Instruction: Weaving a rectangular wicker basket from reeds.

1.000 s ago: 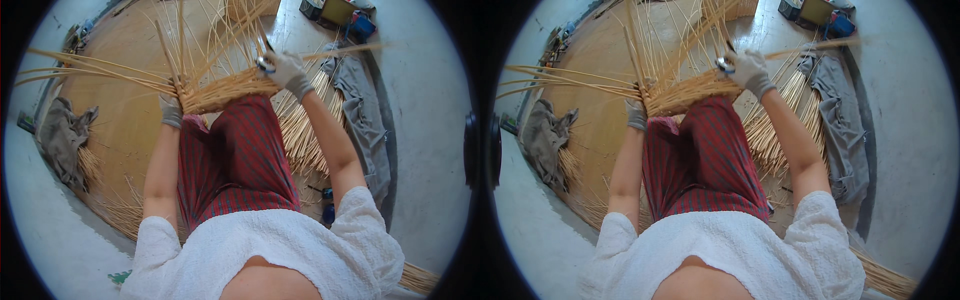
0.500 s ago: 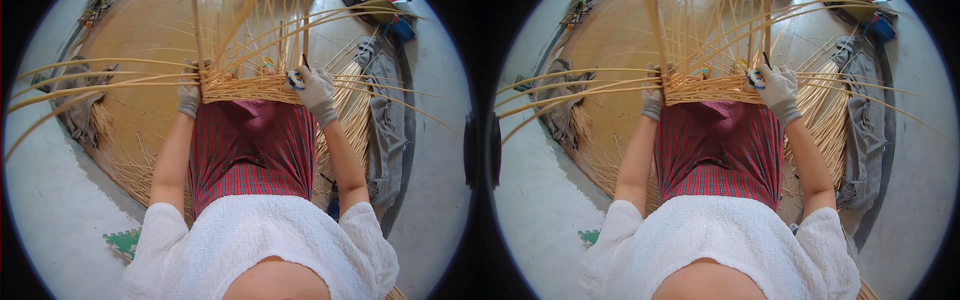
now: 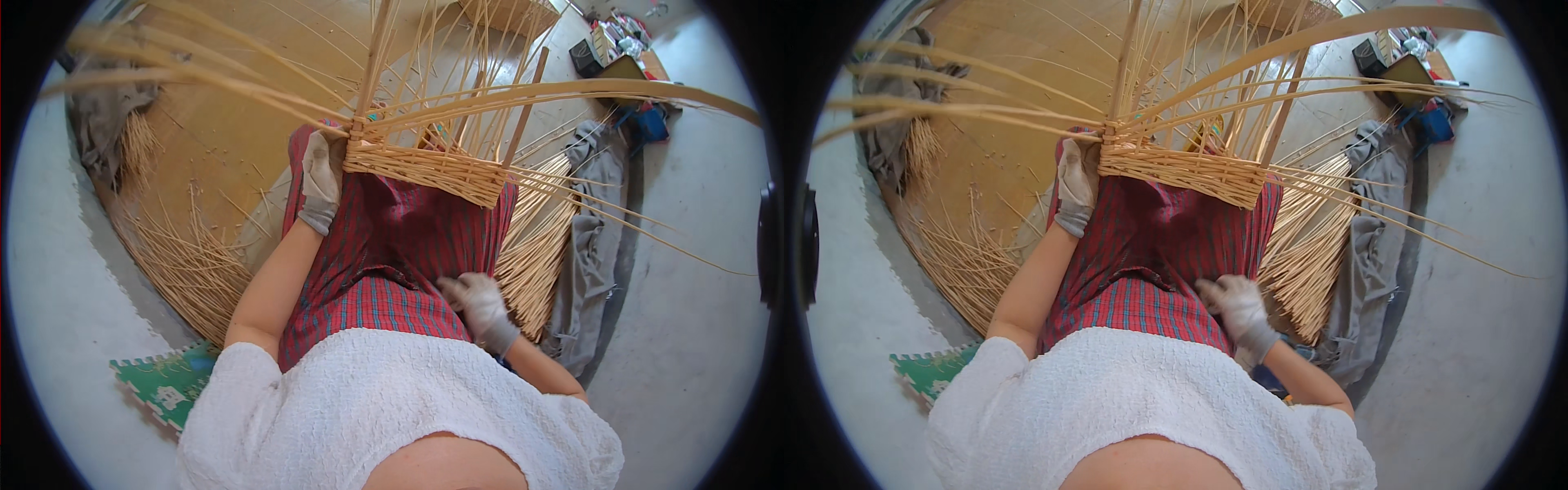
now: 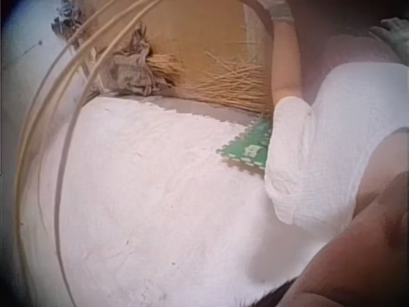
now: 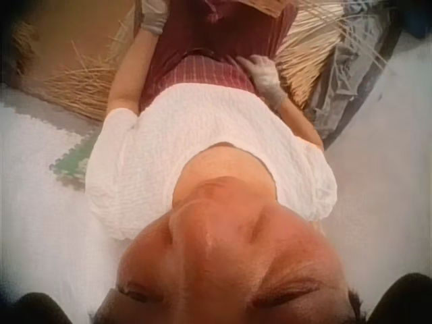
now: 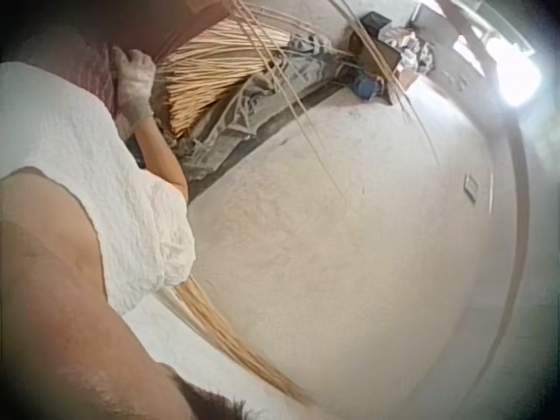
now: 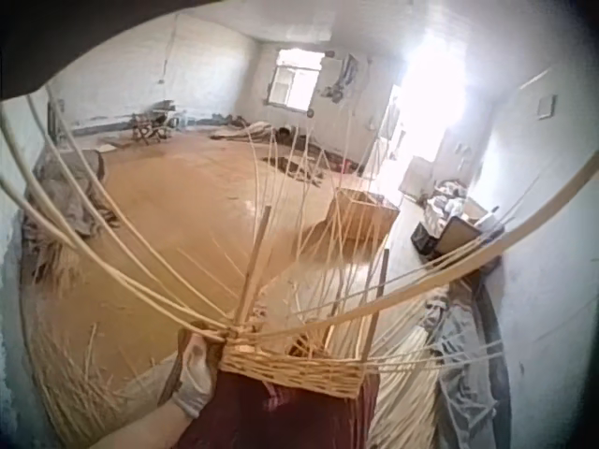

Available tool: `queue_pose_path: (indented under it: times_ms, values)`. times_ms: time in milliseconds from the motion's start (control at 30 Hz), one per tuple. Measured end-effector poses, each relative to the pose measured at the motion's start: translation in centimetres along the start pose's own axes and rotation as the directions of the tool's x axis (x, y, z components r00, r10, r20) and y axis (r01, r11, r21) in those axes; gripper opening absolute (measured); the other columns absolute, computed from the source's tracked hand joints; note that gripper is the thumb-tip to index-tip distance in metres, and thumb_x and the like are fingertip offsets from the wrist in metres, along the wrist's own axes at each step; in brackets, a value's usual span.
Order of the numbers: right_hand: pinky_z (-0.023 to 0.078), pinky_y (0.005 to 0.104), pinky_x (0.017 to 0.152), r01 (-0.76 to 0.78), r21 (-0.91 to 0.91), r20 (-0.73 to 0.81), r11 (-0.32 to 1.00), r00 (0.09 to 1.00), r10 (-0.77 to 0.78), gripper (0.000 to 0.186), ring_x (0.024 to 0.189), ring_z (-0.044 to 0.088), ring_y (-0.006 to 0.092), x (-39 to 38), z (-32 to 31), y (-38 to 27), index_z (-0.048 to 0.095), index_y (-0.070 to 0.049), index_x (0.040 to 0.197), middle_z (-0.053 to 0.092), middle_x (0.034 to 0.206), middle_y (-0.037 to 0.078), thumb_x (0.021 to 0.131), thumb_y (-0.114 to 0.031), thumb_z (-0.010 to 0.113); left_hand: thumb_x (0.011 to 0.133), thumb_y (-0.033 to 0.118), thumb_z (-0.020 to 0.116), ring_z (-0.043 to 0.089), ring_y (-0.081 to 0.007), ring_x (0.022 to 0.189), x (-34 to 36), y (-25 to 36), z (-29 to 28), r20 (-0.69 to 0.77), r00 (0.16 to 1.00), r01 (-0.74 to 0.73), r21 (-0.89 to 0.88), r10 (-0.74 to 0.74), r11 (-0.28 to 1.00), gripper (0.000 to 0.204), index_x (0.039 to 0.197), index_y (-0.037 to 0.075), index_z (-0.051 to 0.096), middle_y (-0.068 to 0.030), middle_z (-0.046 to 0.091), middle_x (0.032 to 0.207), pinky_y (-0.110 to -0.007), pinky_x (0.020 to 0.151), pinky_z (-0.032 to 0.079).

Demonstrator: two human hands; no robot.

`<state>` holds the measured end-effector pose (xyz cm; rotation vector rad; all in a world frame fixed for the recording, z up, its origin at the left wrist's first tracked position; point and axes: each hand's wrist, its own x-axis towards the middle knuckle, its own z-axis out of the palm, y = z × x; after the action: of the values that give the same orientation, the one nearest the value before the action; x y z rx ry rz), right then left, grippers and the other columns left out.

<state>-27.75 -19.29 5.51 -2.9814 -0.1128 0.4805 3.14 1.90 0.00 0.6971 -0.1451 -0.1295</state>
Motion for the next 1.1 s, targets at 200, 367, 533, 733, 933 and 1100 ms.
queue_pose_path:
  times_ms: [200,367,533,733,933,1100]
  values:
    - [0.042,0.0456,0.106,0.310,0.198,-0.269,0.930,0.929,-0.253,0.050,0.123,0.054,0.0340,6.6,-9.7,-4.8,0.057,-0.008,0.133,0.060,0.128,0.014,0.085,-0.010,0.066,0.104,0.044,0.049,0.061,-0.0175,0.095,0.4,-1.2,-1.0,-0.044,0.994,-0.097,-0.032,0.096,0.995,0.044,0.099,0.002,0.062,-0.0064,0.062,0.095,-0.034,0.092,0.051]
    - [0.035,0.0497,0.110,0.070,-0.076,-0.755,0.995,0.648,-0.103,0.073,0.130,0.047,0.0340,21.7,-7.3,-7.4,0.054,-0.008,0.133,0.057,0.132,0.010,0.076,-0.047,0.077,0.103,0.052,0.048,0.059,-0.0147,0.087,1.7,-2.6,-0.3,-0.056,0.998,-0.002,0.104,0.008,0.995,0.050,0.097,0.004,0.063,-0.0028,0.062,0.090,-0.030,0.083,0.048]
    - [0.035,0.0517,0.105,0.016,-0.165,-0.777,0.986,0.613,-0.140,0.068,0.120,0.050,0.0341,26.5,-6.7,-7.7,0.056,-0.008,0.122,0.059,0.122,0.011,0.074,-0.051,0.077,0.105,0.049,0.045,0.061,-0.0158,0.090,2.3,-1.9,-1.2,-0.104,0.995,0.017,0.227,0.007,0.974,0.053,0.099,0.001,0.066,-0.0054,0.066,0.093,-0.031,0.087,0.048]
    - [0.030,0.0527,0.111,-0.115,-0.133,-0.765,0.984,0.644,-0.028,0.066,0.120,0.051,0.0345,28.4,-8.1,-8.9,0.054,-0.004,0.123,0.059,0.120,0.015,0.074,-0.041,0.077,0.106,0.038,0.046,0.062,-0.0161,0.086,4.5,-1.2,0.8,-0.088,0.985,-0.106,0.365,0.148,0.925,0.045,0.096,-0.001,0.066,-0.0063,0.066,0.088,-0.031,0.083,0.049]
    - [0.030,0.0531,0.112,-0.036,-0.147,-0.734,0.988,0.673,-0.085,0.069,0.121,0.051,0.0357,28.3,-7.9,-7.7,0.051,-0.003,0.129,0.058,0.124,0.016,0.071,-0.031,0.078,0.106,0.034,0.048,0.058,-0.0131,0.080,4.6,-2.0,1.3,-0.169,0.978,-0.072,0.258,0.118,0.963,0.041,0.090,0.000,0.064,-0.0043,0.063,0.083,-0.029,0.079,0.048]
    - [0.032,0.0531,0.111,-0.040,-0.144,-0.742,0.989,0.665,-0.081,0.069,0.121,0.051,0.0363,28.4,-7.5,-8.2,0.052,-0.003,0.128,0.058,0.126,0.015,0.068,-0.026,0.078,0.105,0.036,0.049,0.050,-0.0097,0.075,4.9,-1.9,1.4,-0.144,0.968,-0.173,0.202,0.204,0.964,0.042,0.083,0.001,0.059,-0.0001,0.056,0.077,-0.026,0.072,0.044]
